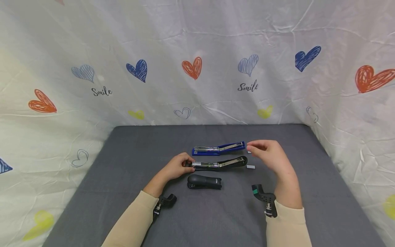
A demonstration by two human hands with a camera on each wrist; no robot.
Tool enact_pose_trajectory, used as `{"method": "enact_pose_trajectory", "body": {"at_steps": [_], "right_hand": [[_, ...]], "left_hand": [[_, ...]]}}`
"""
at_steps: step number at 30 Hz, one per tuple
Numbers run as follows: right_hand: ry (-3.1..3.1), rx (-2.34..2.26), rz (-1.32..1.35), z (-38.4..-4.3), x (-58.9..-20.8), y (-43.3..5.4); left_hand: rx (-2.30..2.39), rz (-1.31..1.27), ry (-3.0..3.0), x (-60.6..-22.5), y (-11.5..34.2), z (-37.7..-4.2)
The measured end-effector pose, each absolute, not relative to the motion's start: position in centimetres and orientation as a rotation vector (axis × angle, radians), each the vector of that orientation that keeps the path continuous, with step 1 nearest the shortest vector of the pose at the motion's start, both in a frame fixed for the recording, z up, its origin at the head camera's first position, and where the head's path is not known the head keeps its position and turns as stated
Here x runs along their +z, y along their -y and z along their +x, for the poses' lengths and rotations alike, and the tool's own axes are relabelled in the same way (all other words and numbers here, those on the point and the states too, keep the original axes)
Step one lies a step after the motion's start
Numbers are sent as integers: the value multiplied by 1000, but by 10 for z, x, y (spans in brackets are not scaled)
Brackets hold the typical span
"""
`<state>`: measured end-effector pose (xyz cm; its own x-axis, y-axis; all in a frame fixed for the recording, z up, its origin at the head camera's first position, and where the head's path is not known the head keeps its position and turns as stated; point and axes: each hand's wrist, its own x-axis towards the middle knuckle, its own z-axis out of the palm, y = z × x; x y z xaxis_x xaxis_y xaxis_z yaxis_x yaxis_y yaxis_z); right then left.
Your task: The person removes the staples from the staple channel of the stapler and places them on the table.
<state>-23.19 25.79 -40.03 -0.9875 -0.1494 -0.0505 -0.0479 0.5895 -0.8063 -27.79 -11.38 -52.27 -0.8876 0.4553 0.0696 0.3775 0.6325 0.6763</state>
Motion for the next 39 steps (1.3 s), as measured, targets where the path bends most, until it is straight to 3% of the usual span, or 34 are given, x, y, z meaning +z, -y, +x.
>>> {"method": "enact_pose_trajectory", "body": {"at_steps": [39], "right_hand": [[-2567, -1385, -643, -241, -439, -151]], "left_hand": [[1103, 684, -2746, -526, 114, -281]]}}
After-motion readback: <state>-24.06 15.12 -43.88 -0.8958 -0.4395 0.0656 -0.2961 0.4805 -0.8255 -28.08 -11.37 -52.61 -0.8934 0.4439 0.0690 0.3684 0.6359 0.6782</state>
